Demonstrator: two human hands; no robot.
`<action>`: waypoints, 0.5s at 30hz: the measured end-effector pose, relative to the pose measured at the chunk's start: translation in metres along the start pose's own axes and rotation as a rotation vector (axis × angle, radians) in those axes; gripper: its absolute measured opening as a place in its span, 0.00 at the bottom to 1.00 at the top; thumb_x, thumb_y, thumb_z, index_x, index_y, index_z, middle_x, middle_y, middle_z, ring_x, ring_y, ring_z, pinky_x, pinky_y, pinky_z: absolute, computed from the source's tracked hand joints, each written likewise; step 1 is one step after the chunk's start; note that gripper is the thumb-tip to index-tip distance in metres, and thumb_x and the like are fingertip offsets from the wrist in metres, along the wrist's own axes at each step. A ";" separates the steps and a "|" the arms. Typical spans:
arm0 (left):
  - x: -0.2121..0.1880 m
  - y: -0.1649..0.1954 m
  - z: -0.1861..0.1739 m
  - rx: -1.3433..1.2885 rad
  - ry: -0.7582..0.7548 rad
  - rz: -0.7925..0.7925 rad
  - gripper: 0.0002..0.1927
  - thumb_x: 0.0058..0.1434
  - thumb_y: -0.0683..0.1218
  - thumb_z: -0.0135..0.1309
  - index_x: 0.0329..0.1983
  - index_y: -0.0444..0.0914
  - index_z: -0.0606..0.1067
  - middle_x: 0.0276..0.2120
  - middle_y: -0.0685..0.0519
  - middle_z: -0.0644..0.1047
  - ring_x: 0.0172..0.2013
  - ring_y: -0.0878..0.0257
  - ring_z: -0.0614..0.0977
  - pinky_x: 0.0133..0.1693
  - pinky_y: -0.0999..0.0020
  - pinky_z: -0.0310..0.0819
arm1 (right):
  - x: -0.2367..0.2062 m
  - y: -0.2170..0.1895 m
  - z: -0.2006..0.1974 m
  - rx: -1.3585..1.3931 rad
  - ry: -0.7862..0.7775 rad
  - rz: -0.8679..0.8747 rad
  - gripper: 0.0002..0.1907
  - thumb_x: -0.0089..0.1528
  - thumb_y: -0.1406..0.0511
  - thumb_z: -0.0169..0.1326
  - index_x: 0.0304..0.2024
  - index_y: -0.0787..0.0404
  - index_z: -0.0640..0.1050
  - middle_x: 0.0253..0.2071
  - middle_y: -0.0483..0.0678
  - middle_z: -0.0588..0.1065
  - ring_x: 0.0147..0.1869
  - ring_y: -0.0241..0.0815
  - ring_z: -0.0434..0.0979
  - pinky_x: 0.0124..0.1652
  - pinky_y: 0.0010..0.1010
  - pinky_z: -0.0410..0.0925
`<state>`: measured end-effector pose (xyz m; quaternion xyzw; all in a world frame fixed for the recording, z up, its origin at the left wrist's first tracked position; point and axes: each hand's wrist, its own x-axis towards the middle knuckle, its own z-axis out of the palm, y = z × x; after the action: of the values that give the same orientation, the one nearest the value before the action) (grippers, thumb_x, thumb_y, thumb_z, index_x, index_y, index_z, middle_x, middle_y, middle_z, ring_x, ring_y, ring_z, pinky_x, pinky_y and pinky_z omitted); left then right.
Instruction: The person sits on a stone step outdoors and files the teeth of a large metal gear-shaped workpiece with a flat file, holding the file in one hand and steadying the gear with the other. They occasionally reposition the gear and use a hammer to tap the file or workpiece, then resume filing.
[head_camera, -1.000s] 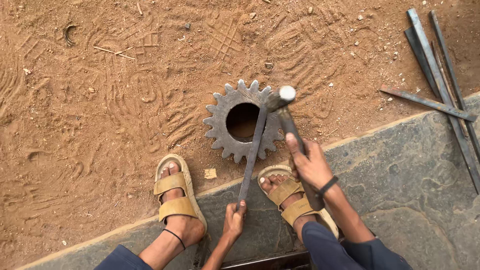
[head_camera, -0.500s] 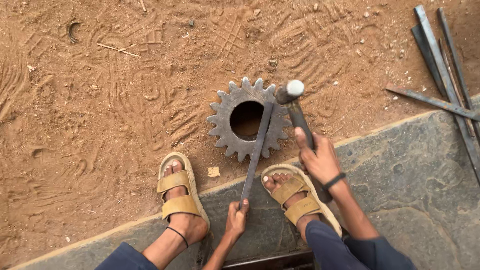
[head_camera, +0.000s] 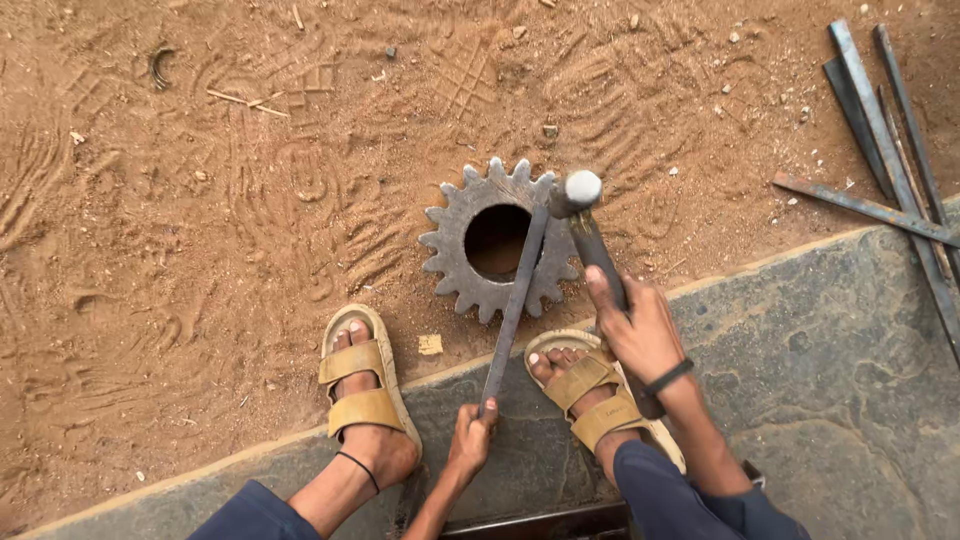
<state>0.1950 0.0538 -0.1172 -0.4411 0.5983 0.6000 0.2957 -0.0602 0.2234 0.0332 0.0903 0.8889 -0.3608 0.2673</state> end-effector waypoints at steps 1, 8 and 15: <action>0.000 0.000 0.000 0.003 -0.010 -0.002 0.28 0.65 0.65 0.50 0.28 0.36 0.70 0.22 0.55 0.70 0.25 0.65 0.70 0.30 0.66 0.67 | -0.006 -0.001 -0.002 0.032 0.010 0.001 0.34 0.64 0.41 0.47 0.30 0.67 0.76 0.14 0.50 0.70 0.18 0.43 0.73 0.22 0.42 0.66; 0.002 -0.001 0.001 0.073 -0.026 0.008 0.31 0.67 0.65 0.48 0.24 0.35 0.71 0.21 0.54 0.69 0.24 0.65 0.71 0.30 0.67 0.66 | 0.017 -0.008 0.012 -0.161 -0.041 0.009 0.37 0.69 0.42 0.48 0.27 0.70 0.76 0.14 0.51 0.68 0.20 0.42 0.69 0.25 0.39 0.65; 0.001 0.002 0.000 -0.030 -0.048 0.003 0.28 0.67 0.64 0.50 0.25 0.36 0.70 0.19 0.56 0.68 0.22 0.66 0.68 0.27 0.65 0.62 | 0.000 0.001 -0.006 0.154 -0.038 0.021 0.36 0.63 0.38 0.46 0.28 0.66 0.74 0.14 0.45 0.69 0.17 0.38 0.72 0.20 0.36 0.66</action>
<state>0.1931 0.0534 -0.1176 -0.4300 0.5829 0.6196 0.3023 -0.0620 0.2287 0.0364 0.1131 0.8524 -0.4268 0.2799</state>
